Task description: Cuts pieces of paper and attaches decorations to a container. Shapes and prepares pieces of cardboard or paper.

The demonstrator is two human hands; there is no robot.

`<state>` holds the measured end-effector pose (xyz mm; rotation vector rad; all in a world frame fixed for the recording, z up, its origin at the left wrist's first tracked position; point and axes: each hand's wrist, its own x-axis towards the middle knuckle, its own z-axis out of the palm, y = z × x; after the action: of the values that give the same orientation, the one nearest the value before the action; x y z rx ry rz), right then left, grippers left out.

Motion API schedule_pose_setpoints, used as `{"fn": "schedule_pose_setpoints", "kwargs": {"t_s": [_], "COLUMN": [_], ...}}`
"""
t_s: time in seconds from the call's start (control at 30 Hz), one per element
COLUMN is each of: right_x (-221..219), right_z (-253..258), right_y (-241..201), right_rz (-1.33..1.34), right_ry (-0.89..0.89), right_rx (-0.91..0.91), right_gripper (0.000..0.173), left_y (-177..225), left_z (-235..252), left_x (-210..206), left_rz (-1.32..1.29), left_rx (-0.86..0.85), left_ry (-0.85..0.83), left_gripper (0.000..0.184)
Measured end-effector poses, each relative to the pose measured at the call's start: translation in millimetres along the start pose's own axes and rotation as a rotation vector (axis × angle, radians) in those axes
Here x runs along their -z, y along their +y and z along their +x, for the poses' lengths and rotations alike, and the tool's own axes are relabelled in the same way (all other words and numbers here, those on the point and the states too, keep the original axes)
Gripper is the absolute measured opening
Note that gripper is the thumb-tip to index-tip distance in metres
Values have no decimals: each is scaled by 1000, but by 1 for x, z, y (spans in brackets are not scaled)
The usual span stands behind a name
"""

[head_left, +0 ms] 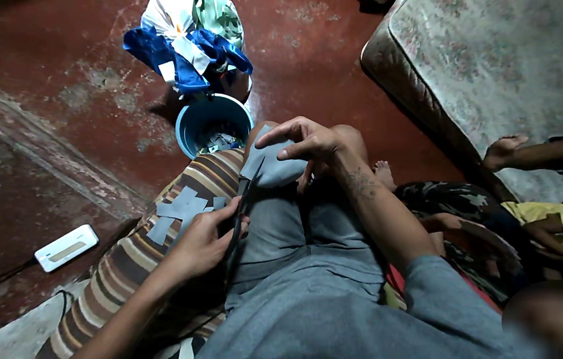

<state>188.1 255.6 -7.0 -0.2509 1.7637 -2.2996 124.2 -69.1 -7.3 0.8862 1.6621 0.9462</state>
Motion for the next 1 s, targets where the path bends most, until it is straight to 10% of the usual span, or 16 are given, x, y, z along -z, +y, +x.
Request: {"fn": "schedule_pose_setpoints", "kwargs": {"t_s": [1.0], "right_x": [-3], "right_z": [4], "right_y": [-13], "right_rz": [-102], "right_ry": [-39], "right_rx": [24], "right_gripper": [41], "left_y": [-4], "left_z": [0], "left_x": [6], "left_rz": [101], "left_rx": [-32], "left_ry": [17], "left_gripper": [57]}}
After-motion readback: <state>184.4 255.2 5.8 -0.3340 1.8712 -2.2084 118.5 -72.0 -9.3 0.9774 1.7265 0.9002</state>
